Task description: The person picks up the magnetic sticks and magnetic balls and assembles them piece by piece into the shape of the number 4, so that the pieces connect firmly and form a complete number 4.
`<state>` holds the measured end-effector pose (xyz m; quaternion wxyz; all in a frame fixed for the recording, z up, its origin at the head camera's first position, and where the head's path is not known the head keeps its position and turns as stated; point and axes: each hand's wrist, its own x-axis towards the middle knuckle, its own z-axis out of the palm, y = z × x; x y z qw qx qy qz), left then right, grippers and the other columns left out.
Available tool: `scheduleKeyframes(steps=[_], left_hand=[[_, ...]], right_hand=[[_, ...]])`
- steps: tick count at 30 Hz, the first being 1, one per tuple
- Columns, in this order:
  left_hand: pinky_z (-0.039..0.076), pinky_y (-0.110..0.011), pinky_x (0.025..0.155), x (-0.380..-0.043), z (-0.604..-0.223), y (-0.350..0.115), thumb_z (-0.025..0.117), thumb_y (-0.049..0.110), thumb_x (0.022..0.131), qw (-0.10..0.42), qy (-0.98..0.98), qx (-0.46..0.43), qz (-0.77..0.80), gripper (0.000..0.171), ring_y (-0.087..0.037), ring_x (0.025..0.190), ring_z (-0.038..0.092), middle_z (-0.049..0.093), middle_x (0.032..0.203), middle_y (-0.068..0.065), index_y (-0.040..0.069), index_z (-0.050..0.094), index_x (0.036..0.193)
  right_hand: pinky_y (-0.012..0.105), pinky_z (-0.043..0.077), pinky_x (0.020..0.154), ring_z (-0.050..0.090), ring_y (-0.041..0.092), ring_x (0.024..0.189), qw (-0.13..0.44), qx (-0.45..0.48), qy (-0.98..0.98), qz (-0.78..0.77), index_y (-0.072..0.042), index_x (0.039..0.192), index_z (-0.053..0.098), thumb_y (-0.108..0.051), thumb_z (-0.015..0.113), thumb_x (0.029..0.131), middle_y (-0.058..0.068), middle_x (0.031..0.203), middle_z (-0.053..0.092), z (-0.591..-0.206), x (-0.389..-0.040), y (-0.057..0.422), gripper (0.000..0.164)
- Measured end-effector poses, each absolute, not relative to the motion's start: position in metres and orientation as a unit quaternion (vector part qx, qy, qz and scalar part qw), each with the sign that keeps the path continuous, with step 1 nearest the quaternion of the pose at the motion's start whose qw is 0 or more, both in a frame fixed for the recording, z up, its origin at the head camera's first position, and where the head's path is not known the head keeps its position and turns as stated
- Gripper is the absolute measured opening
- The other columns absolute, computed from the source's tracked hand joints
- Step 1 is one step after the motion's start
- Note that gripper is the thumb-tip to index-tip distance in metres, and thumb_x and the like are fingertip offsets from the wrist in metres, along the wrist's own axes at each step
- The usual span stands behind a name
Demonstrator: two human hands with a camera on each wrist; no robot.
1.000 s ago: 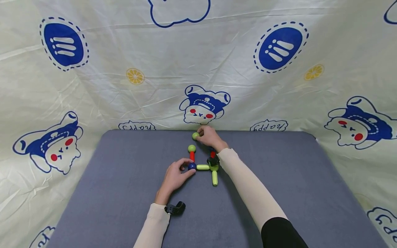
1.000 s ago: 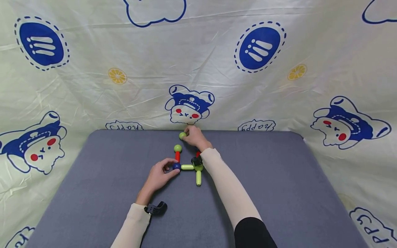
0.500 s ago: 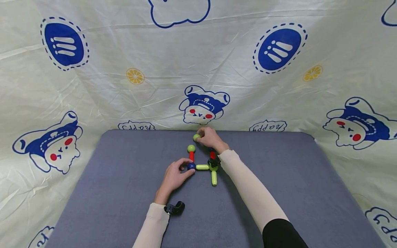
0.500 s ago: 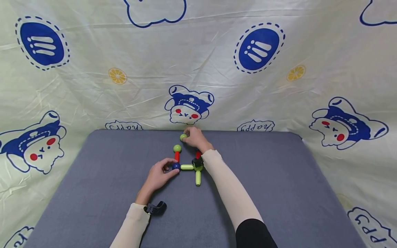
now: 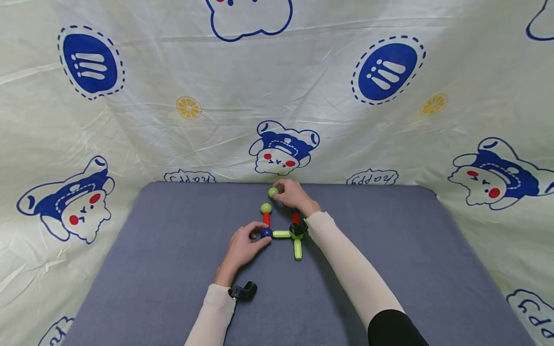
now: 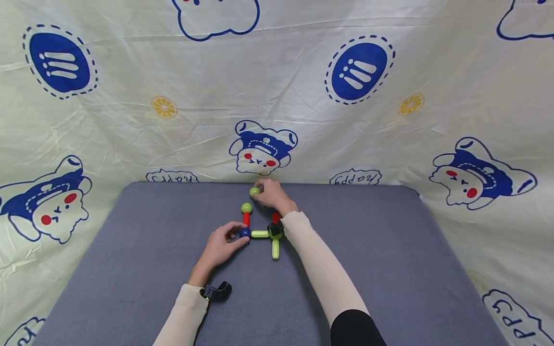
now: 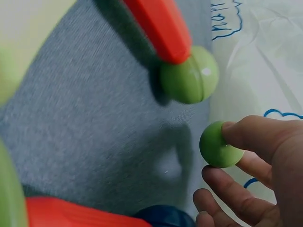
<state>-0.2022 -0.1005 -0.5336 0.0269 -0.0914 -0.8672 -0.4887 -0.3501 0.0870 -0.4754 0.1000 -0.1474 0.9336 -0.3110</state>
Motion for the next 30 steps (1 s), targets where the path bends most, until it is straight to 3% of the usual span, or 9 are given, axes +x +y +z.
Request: scheduleKeyframes(steps=[10, 23, 30], left_hand=[[0.046, -0.035, 0.082, -0.202, -0.535, -0.100, 0.081, 0.028, 0.091, 0.030, -0.867, -0.091, -0.488, 0.031, -0.015, 0.090, 0.058, 0.072, 0.113, 0.000, 0.021, 0.073, 0.120], [0.047, -0.033, 0.081, -0.202, -0.536, -0.101, 0.081, 0.027, 0.091, 0.035, -0.869, -0.100, -0.483, 0.032, -0.013, 0.088, 0.058, 0.073, 0.112, 0.000, 0.019, 0.073, 0.120], [0.047, -0.034, 0.082, -0.203, -0.536, -0.101, 0.081, 0.027, 0.091, 0.035, -0.869, -0.102, -0.483, 0.032, -0.014, 0.089, 0.059, 0.073, 0.113, 0.000, 0.019, 0.072, 0.121]], right_hand=[[0.040, 0.053, 0.085, 0.064, 0.026, 0.100, 0.060, -0.152, 0.914, -0.372, -0.007, 0.128, 0.068, -0.029, 0.072, 0.097, 0.013, 0.113, 0.070, -0.470, -0.333, 0.089, 0.038], [0.043, 0.055, 0.092, 0.066, 0.024, 0.103, 0.038, -0.143, 0.902, -0.406, -0.013, 0.129, 0.067, -0.032, 0.072, 0.097, 0.009, 0.112, 0.071, -0.471, -0.296, 0.097, 0.037], [0.043, 0.055, 0.089, 0.066, 0.022, 0.099, 0.030, -0.161, 0.895, -0.415, -0.012, 0.128, 0.068, -0.030, 0.073, 0.097, 0.007, 0.110, 0.072, -0.471, -0.278, 0.099, 0.036]])
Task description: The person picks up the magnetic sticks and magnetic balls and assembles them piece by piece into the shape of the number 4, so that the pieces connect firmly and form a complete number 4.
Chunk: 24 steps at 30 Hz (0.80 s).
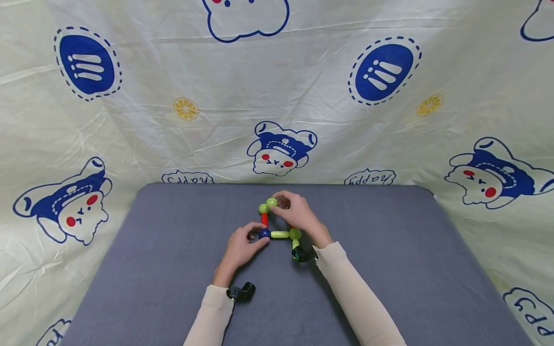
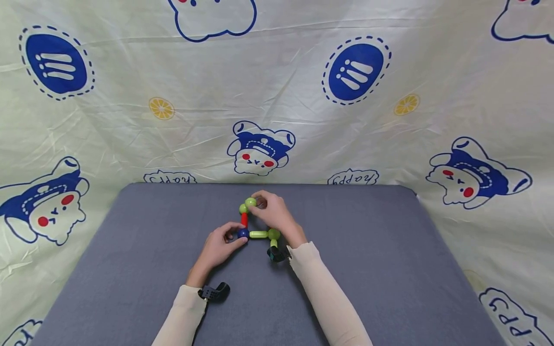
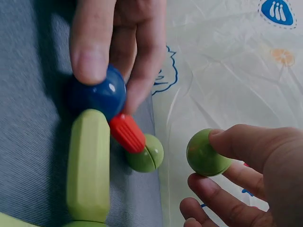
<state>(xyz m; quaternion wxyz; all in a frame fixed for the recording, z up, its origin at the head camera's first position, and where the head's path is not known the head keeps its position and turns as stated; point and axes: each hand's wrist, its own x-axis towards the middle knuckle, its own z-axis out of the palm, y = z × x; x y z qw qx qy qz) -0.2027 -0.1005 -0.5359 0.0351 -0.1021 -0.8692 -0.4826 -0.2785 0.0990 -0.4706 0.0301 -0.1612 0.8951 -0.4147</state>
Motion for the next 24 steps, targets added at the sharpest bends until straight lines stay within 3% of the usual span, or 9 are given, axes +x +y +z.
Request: scheduleKeyframes(steps=[14, 24], left_hand=[[0.048, -0.036, 0.084, -0.203, -0.536, -0.101, 0.080, 0.029, 0.092, 0.034, -0.868, -0.102, -0.485, 0.032, -0.015, 0.092, 0.059, 0.072, 0.116, 0.000, 0.019, 0.072, 0.122], [0.048, -0.035, 0.084, -0.203, -0.537, -0.101, 0.081, 0.028, 0.091, 0.036, -0.868, -0.098, -0.486, 0.032, -0.015, 0.091, 0.060, 0.072, 0.114, 0.000, 0.019, 0.072, 0.120]], right_hand=[[0.036, 0.055, 0.084, 0.065, 0.017, 0.099, 0.066, -0.162, 0.884, -0.434, -0.016, 0.126, 0.069, -0.030, 0.074, 0.097, 0.003, 0.109, 0.071, -0.475, -0.238, 0.114, 0.033], [0.042, 0.055, 0.090, 0.067, 0.015, 0.097, 0.056, -0.168, 0.880, -0.440, -0.014, 0.121, 0.070, -0.028, 0.076, 0.095, 0.001, 0.106, 0.073, -0.478, -0.218, 0.130, 0.030]])
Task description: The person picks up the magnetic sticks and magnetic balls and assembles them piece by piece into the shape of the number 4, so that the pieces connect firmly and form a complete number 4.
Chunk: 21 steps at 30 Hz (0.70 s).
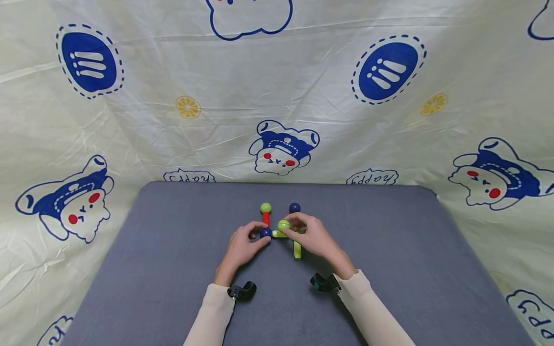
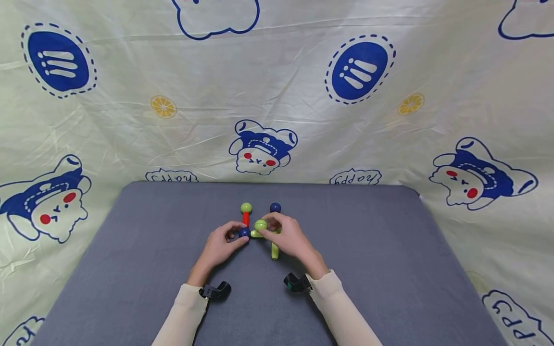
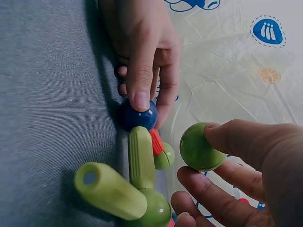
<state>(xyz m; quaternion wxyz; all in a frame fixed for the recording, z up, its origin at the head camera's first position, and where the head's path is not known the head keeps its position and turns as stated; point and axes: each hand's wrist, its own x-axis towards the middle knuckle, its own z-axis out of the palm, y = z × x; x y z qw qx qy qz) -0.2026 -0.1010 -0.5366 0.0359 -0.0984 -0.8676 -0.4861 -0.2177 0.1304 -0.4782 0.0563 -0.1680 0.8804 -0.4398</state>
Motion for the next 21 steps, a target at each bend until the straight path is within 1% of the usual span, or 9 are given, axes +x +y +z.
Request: scheduleKeyframes(steps=[4, 8, 15, 21], left_hand=[[0.048, -0.035, 0.084, -0.203, -0.536, -0.101, 0.081, 0.028, 0.091, 0.034, -0.869, -0.096, -0.485, 0.032, -0.015, 0.092, 0.060, 0.072, 0.114, -0.001, 0.019, 0.072, 0.120], [0.048, -0.035, 0.084, -0.203, -0.536, -0.101, 0.081, 0.029, 0.091, 0.032, -0.870, -0.094, -0.483, 0.032, -0.015, 0.092, 0.060, 0.072, 0.114, 0.000, 0.020, 0.072, 0.120], [0.047, -0.035, 0.084, -0.203, -0.536, -0.101, 0.081, 0.030, 0.090, 0.034, -0.871, -0.092, -0.481, 0.033, -0.015, 0.091, 0.059, 0.072, 0.113, 0.001, 0.020, 0.072, 0.120], [0.047, -0.034, 0.084, -0.203, -0.537, -0.100, 0.082, 0.029, 0.090, 0.030, -0.871, -0.089, -0.483, 0.033, -0.015, 0.091, 0.059, 0.072, 0.113, 0.001, 0.021, 0.073, 0.120]], right_hand=[[0.041, 0.055, 0.089, 0.067, 0.014, 0.099, 0.061, -0.167, 0.880, -0.439, -0.014, 0.123, 0.069, -0.030, 0.075, 0.096, 0.001, 0.110, 0.072, -0.479, -0.209, 0.138, 0.032], [0.037, 0.056, 0.086, 0.067, 0.013, 0.097, 0.054, -0.170, 0.881, -0.437, -0.012, 0.123, 0.069, -0.028, 0.076, 0.095, 0.001, 0.112, 0.073, -0.480, -0.202, 0.143, 0.033], [0.036, 0.056, 0.084, 0.065, 0.012, 0.093, 0.051, -0.174, 0.881, -0.437, -0.012, 0.120, 0.070, -0.025, 0.078, 0.094, 0.000, 0.105, 0.072, -0.482, -0.191, 0.152, 0.031], [0.031, 0.056, 0.079, 0.065, 0.010, 0.090, 0.053, -0.188, 0.882, -0.430, -0.012, 0.118, 0.070, -0.025, 0.078, 0.094, -0.001, 0.101, 0.072, -0.488, -0.183, 0.158, 0.029]])
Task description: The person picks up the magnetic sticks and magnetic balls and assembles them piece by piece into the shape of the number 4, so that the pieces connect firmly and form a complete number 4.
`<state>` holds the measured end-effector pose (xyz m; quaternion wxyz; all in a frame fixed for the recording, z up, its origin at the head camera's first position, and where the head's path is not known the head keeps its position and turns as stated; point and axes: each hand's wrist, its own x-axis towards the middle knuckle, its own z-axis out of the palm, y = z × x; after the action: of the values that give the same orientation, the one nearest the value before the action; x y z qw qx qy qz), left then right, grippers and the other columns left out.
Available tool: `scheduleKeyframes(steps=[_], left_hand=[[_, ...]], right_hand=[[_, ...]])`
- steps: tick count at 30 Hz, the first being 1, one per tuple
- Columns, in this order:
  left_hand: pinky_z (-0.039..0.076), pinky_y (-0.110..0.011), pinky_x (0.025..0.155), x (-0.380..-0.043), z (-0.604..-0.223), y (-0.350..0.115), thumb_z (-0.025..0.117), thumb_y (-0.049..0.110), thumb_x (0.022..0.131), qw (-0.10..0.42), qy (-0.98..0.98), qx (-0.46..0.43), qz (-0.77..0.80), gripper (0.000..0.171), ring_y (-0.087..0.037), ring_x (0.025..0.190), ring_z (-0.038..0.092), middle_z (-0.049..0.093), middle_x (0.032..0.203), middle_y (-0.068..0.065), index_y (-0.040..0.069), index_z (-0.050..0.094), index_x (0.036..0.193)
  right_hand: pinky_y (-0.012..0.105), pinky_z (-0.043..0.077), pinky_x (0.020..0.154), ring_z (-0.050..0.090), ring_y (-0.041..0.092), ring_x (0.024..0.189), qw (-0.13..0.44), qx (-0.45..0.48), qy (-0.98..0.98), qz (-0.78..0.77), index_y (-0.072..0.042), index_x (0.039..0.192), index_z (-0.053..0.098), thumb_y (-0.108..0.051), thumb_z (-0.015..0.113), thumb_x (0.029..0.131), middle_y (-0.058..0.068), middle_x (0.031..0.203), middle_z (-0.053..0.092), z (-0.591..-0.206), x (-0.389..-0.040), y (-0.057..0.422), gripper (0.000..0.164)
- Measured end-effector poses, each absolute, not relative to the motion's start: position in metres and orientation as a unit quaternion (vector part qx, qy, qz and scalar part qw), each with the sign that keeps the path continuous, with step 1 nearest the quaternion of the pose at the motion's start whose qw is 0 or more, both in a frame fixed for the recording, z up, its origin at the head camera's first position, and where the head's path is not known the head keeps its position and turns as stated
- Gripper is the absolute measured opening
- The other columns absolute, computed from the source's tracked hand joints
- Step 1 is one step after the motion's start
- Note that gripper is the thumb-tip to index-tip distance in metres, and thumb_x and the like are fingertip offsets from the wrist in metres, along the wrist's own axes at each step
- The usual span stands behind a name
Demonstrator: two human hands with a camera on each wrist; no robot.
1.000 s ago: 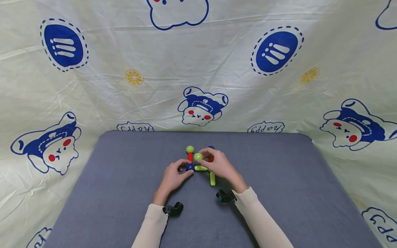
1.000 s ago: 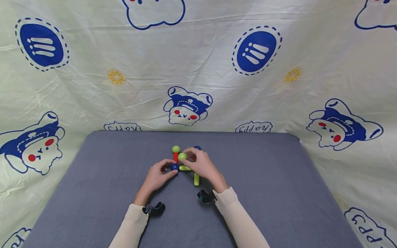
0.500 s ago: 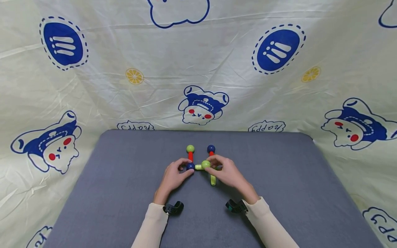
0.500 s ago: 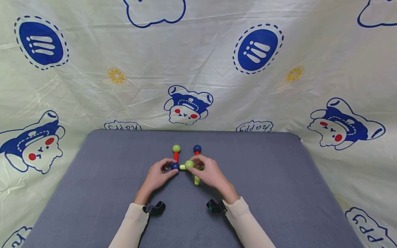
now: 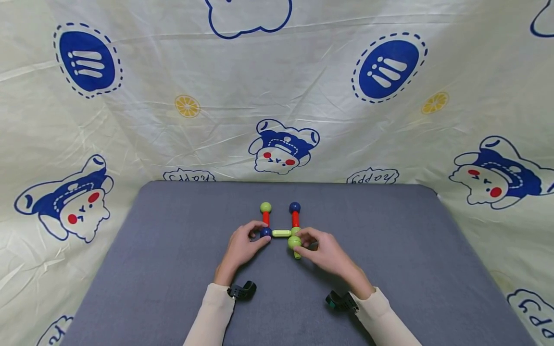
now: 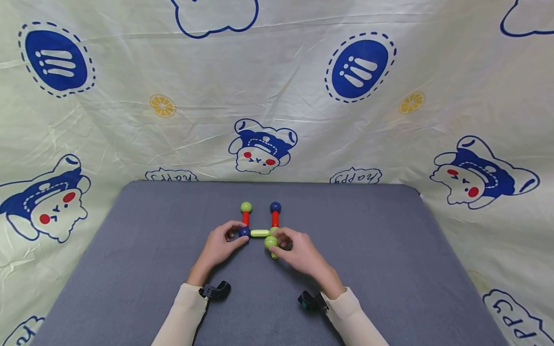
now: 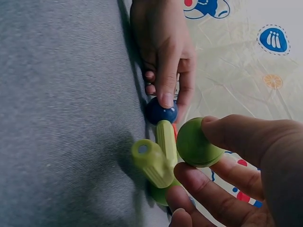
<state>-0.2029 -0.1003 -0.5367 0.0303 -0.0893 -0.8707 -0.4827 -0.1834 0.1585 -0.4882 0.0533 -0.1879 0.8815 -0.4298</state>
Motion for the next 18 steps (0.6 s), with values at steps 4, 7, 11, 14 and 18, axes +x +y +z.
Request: scheduleKeyframes(steps=[4, 7, 11, 14, 18], left_hand=[[0.047, -0.033, 0.083, -0.203, -0.538, -0.101, 0.081, 0.030, 0.091, 0.030, -0.873, -0.091, -0.478, 0.033, -0.014, 0.091, 0.058, 0.072, 0.114, 0.002, 0.021, 0.072, 0.121], [0.047, -0.033, 0.083, -0.203, -0.538, -0.101, 0.080, 0.030, 0.091, 0.032, -0.873, -0.093, -0.478, 0.032, -0.014, 0.091, 0.059, 0.072, 0.113, 0.002, 0.021, 0.072, 0.121], [0.047, -0.034, 0.083, -0.203, -0.537, -0.101, 0.081, 0.030, 0.091, 0.031, -0.871, -0.092, -0.482, 0.032, -0.015, 0.091, 0.059, 0.072, 0.113, 0.001, 0.021, 0.072, 0.120], [0.047, -0.034, 0.083, -0.202, -0.537, -0.101, 0.081, 0.030, 0.091, 0.028, -0.871, -0.092, -0.483, 0.033, -0.015, 0.091, 0.059, 0.072, 0.113, 0.001, 0.021, 0.072, 0.121], [0.047, -0.034, 0.083, -0.203, -0.538, -0.101, 0.080, 0.031, 0.092, 0.027, -0.871, -0.091, -0.481, 0.032, -0.015, 0.092, 0.058, 0.071, 0.114, 0.001, 0.021, 0.072, 0.121]], right_hand=[[0.027, 0.055, 0.076, 0.064, 0.008, 0.089, 0.054, -0.189, 0.883, -0.426, -0.013, 0.117, 0.070, -0.024, 0.078, 0.093, -0.003, 0.100, 0.072, -0.491, -0.180, 0.161, 0.028], [0.026, 0.054, 0.076, 0.063, 0.007, 0.088, 0.056, -0.191, 0.885, -0.421, -0.013, 0.117, 0.070, -0.024, 0.078, 0.093, -0.004, 0.099, 0.071, -0.492, -0.177, 0.163, 0.027], [0.026, 0.054, 0.075, 0.063, 0.008, 0.088, 0.057, -0.199, 0.886, -0.414, -0.013, 0.116, 0.070, -0.025, 0.077, 0.094, -0.004, 0.098, 0.070, -0.491, -0.173, 0.165, 0.027], [0.026, 0.054, 0.074, 0.063, 0.007, 0.087, 0.061, -0.203, 0.886, -0.413, -0.012, 0.115, 0.070, -0.027, 0.077, 0.094, -0.004, 0.097, 0.070, -0.491, -0.170, 0.167, 0.027], [0.026, 0.054, 0.074, 0.063, 0.007, 0.087, 0.062, -0.199, 0.887, -0.413, -0.012, 0.115, 0.070, -0.027, 0.077, 0.095, -0.003, 0.098, 0.071, -0.493, -0.167, 0.171, 0.026]])
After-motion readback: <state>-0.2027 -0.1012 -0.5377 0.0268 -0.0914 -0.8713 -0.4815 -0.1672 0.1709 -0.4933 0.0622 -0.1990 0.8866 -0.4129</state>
